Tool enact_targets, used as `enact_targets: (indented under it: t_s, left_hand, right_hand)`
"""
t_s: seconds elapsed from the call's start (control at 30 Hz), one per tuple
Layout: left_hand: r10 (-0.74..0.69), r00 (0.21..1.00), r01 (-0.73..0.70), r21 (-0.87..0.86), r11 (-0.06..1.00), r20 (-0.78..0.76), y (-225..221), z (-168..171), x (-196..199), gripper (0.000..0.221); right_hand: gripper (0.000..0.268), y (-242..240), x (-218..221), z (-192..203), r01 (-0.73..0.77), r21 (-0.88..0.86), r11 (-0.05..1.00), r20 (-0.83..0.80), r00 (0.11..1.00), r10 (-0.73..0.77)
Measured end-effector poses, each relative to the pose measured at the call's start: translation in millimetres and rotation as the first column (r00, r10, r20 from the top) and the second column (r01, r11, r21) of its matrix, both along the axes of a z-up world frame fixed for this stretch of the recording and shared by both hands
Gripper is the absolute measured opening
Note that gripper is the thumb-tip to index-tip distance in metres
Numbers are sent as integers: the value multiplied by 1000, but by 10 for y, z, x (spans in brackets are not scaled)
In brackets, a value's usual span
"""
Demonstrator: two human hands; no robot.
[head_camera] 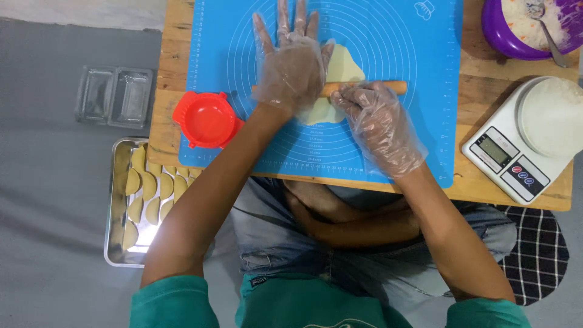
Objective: Rolling out dough, adding filling, and using a mold to shape pastries
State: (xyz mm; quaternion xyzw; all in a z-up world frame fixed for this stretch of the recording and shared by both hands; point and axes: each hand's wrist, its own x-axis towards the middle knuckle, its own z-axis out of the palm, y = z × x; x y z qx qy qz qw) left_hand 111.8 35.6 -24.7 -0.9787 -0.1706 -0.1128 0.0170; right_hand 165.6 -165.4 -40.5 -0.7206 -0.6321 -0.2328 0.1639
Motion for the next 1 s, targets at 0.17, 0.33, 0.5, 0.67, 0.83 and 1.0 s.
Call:
enact_targets:
  t_s: [0.17,0.33,0.5,0.67,0.83,1.0]
  left_hand:
    - [17,991,-18,0,1000,-129,-102,122,-139,65]
    - [40,968,-28,52,998,-246,-149,59,-170,66]
    - [19,983,-9,54,998,-184,-204,71,-247,63]
    - [50,966,-13,146,989,-254,-288,12,-341,73]
    - [53,973,-26,121,992,-223,-346,-34,-427,69]
    - [146,951,-88,216,972,-272,-396,-264,-360,66]
  right_hand:
    - [19,-15,-179,183,86,-46,995,-637,765,-96]
    - [16,157,-113,636,105,65,992,-234,968,-87]
    - [41,446,137,612,197,147,969,-141,974,-177]
    - [22,745,465,19,290,157,944,-261,934,-243]
    - [61,716,271,-5,418,-311,854,-266,824,-500]
    - [71,703,-18,373,450,-537,714,-238,731,-639]
